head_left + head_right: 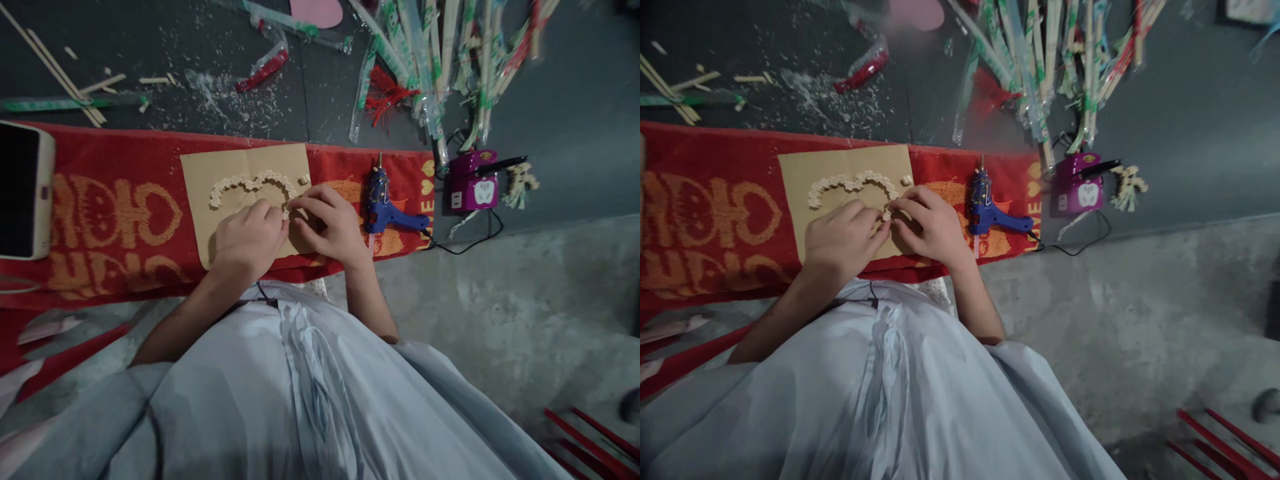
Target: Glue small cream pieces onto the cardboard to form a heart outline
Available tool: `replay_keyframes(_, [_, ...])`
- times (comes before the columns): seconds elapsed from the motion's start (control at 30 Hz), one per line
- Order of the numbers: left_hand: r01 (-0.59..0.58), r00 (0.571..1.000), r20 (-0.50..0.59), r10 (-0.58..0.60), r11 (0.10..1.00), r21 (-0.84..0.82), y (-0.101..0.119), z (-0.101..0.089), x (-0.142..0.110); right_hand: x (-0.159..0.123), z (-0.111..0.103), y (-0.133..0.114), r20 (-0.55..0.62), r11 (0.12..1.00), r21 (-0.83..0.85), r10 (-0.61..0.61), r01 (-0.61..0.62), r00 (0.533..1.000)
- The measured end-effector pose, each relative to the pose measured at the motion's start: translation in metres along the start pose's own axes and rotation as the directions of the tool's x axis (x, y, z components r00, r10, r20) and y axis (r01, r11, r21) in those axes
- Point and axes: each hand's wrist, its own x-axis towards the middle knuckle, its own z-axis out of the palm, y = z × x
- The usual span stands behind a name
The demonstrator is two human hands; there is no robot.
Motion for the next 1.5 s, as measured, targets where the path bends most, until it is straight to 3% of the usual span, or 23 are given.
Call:
replay_keyframes(0.43, [0.086, 0.993, 0.085, -0.080, 0.994, -0.069, 0.0033, -0.0042, 0.0007, -0.0004, -0.0003, -0.0001, 0.014, 1.000, -0.009, 0.011, -0.010, 1.000])
replay_keyframes(1.5, [0.091, 0.993, 0.087, -0.086, 0.994, -0.057, 0.0038, -0.0059, 0.0000, 0.0003, -0.0036, -0.0017, 0.036, 0.997, 0.052, 0.052, -0.054, 0.998])
